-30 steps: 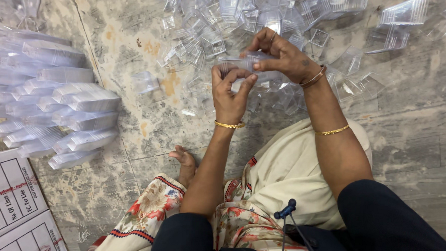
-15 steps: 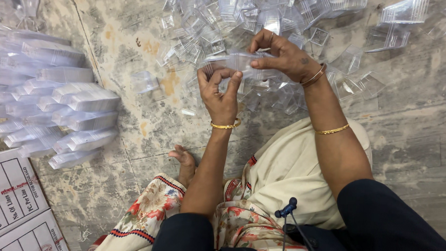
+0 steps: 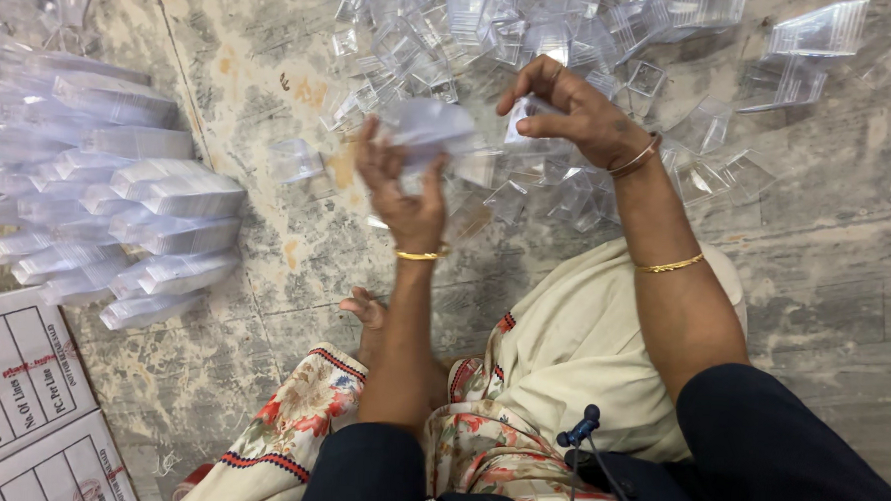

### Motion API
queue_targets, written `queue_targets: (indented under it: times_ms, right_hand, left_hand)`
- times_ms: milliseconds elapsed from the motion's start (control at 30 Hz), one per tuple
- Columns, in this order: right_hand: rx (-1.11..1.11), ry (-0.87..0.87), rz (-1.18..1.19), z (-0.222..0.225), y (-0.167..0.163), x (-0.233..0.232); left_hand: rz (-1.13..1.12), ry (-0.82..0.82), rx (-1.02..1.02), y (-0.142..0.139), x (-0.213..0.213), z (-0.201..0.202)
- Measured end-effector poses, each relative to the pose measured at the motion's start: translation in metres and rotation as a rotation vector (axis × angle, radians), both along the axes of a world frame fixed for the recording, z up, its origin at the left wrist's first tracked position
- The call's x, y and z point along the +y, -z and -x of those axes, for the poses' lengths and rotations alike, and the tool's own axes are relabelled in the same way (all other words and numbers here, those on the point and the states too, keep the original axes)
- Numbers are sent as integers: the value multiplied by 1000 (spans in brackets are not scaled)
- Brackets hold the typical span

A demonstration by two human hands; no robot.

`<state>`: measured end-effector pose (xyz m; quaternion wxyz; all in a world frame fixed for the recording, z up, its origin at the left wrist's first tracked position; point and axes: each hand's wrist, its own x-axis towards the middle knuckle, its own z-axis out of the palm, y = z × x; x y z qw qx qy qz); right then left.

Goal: The person sits on the floor and nests small transparent plastic cups one at a time into stacks, picking loose cups from the floor and pressing each stack together by hand. The person sets completed stacks aside with other finished stacks.

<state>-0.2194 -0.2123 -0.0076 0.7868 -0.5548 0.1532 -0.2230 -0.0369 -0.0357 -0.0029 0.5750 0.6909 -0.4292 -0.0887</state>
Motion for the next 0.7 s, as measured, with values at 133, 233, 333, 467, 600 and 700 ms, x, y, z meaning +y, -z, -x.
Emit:
queue_targets:
  times_ms: [133,233,333,467,600,700]
  right_hand:
    - [19,35,94,3,11,-5]
    - [-11,31,-62,1,18,-7]
    - [-58,54,-96,-1,20,-7]
    - [17,98,-147,-1,15,-6]
    - [39,121,-130,0,9,-4]
    - [29,115,-141,-3,5,-3]
  left_hand:
    - [-138,-387,-359,-12,28,-77]
    - [-268,-590,-549,-18,51,-127]
    - [-506,-586,-577,-10,56,-158]
    - [-706,-285,-487,15,45,-175]
    - [-411,-338,-506,32,42,-166]
    - [-332,-274,-574,40,30,-152]
